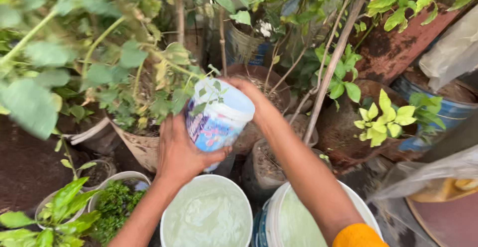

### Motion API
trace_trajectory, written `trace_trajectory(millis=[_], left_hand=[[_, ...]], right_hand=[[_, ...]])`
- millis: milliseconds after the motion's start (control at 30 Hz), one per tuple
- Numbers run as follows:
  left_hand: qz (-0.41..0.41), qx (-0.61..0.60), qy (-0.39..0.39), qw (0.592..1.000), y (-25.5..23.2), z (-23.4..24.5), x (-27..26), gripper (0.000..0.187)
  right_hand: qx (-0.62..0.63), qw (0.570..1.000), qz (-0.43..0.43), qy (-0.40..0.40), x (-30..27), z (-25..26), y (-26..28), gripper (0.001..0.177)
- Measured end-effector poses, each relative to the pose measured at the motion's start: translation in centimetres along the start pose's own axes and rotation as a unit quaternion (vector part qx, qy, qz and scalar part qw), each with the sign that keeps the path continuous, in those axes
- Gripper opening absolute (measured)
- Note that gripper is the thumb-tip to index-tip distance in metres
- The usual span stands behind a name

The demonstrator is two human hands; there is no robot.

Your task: The person fills a container with water from a hose, mixes in a substance from a packet, and pours the mixture onto the base of several potted plants.

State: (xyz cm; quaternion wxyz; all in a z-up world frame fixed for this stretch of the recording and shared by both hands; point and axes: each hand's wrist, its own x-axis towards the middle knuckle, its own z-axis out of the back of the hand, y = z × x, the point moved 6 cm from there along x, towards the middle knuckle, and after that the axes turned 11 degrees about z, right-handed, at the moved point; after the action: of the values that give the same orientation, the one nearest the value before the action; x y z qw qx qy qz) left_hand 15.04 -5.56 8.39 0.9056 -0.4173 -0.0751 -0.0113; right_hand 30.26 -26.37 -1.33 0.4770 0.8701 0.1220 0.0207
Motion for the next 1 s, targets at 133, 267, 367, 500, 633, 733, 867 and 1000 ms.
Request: trace_trajectory(millis=[133, 267, 367, 500, 633, 733, 867, 1000], left_hand=[[-0.096, 0.046, -0.029, 0.994, -4.1, 0.2, 2.3, 0.121], [-0.085, -0.027, 0.001, 0.996, -7.2, 0.5, 2.9, 0.122], [-0.113, -0.117, 0.012, 0.987, -9.5, 1.4, 2.1, 0.126], [-0.053, -0.154, 0.056, 0.985, -11.3, 2.0, 1.2, 0.127], [-0.066, -0.097, 0.078, 0.99, -14.7, 4.3, -0.1, 0.117], [0.162, -0.121, 0.159, 0.966, -14.8, 6.6, -1.4, 0.133], [0.044, -0.092, 0.055, 0.993, -19.9, 13.1, -2.3, 0.126], [0.06, -0.025, 0.046, 0.997, -24.9, 19.4, -2.4, 0.125]], right_hand=[[0.002, 1.0, 0.02, 0.008, 1.1, -0.7, 6.0, 0.02], [0.017, 0.999, -0.005, -0.045, -1.5, -0.8, 9.9, 0.021], [0.006, 0.998, 0.001, -0.064, -3.7, -1.4, 12.8, 0.019], [0.01, 0.992, -0.015, -0.125, -5.7, -2.7, 14.4, 0.017], [0.043, 0.988, -0.021, -0.148, -8.3, -4.4, 15.4, 0.016], [0.05, 0.986, -0.018, -0.157, -9.8, -4.8, 15.6, 0.018], [0.066, 0.985, -0.025, -0.155, -9.9, -6.2, 15.7, 0.018], [0.035, 0.991, -0.037, -0.123, -10.8, -10.4, 17.6, 0.021]])
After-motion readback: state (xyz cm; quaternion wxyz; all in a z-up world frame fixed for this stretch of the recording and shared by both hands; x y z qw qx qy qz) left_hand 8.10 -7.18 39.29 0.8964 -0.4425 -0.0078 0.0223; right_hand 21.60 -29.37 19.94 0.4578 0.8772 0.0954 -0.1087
